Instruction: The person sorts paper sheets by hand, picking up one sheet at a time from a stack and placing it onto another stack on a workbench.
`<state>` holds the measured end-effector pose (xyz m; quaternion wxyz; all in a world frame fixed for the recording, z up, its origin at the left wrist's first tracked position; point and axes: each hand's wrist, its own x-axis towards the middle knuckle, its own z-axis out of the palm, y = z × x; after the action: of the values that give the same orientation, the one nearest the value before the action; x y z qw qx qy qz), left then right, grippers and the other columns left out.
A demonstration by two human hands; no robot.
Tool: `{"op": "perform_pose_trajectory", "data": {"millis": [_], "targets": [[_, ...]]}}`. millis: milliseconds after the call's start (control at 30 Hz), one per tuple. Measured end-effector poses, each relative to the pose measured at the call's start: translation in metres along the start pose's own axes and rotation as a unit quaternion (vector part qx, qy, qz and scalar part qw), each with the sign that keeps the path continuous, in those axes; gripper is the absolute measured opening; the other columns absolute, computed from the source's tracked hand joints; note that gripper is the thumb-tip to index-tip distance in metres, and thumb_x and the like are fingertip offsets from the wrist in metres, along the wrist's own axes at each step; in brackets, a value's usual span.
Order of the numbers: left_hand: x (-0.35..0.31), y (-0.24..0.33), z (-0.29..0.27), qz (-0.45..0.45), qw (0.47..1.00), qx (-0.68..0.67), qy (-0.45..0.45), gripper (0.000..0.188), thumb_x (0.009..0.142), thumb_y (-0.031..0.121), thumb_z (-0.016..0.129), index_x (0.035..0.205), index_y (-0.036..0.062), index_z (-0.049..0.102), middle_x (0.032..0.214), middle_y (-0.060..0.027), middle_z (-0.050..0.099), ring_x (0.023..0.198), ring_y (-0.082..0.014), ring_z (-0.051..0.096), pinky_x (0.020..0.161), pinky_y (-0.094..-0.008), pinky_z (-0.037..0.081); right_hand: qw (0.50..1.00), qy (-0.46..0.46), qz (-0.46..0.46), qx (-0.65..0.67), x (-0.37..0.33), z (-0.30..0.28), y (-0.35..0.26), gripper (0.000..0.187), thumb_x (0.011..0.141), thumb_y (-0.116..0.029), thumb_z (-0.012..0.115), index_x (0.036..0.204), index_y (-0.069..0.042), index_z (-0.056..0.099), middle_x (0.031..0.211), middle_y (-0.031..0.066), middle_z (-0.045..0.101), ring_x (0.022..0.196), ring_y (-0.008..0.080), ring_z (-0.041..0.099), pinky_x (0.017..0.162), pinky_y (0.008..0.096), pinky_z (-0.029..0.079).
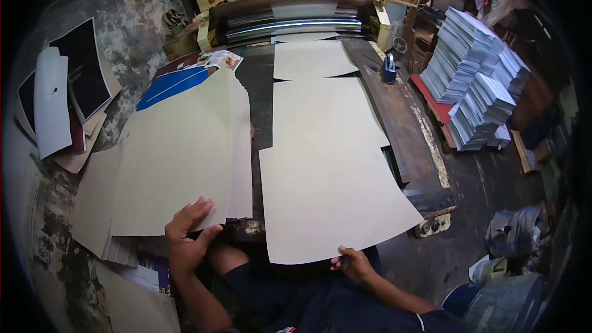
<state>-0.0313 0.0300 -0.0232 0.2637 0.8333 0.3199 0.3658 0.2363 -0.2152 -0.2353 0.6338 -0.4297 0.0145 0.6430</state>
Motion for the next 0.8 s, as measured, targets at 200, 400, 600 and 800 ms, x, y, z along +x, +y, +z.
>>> {"op": "perform_pose_trajectory", "data": {"millis": [200,400,600,800], "targets": [[0.001,-0.011,0.005,-0.015,1.0,-0.027,0.006,0.039,0.076,0.023,0.08,0.106,0.001,0.068,0.104,-0.0123,0.071,0.11,-0.0272,0.064,0.104,-0.0431,0.037,0.996,-0.01,0.075,-0.037,-0.004,-0.014,0.015,0.03,0.099,-0.034,0.047,0.107,-0.005,0.046,0.111,0.0255,0.062,0.082,0.0215,0.06,0.081,0.0395,0.052],[0.001,-0.009,0.004,-0.122,0.985,-0.12,-0.004,0.042,0.083,0.019,0.072,0.115,-0.006,0.06,0.112,-0.0177,0.066,0.109,-0.0294,0.061,0.103,-0.041,0.04,0.996,-0.037,0.08,-0.035,-0.002,-0.012,0.01,0.045,0.101,-0.036,0.042,0.126,0.002,0.044,0.116,0.0223,0.062,0.086,0.0205,0.061,0.082,0.0365,0.053],[0.007,0.025,0.009,-0.146,0.982,-0.096,0.068,0.033,0.098,0.016,0.046,0.125,-0.0012,0.055,0.098,-0.0124,0.066,0.078,-0.0168,0.06,0.075,-0.024,0.045,0.998,-0.04,0.043,-0.019,0.025,-0.004,-0.004,0.045,0.101,-0.038,0.041,0.123,0.0,0.049,0.111,0.0156,0.066,0.079,0.0155,0.06,0.076,0.0317,0.052],[0.009,0.021,0.012,-0.187,0.972,-0.136,0.031,0.045,0.095,0.025,0.052,0.133,0.0003,0.048,0.106,-0.0144,0.064,0.094,-0.0242,0.059,0.092,-0.0346,0.037,0.999,-0.038,-0.002,-0.002,0.049,0.011,-0.028,0.041,0.101,-0.037,0.041,0.116,-0.001,0.051,0.105,0.0142,0.066,0.079,0.0157,0.06,0.076,0.0322,0.052]]}}
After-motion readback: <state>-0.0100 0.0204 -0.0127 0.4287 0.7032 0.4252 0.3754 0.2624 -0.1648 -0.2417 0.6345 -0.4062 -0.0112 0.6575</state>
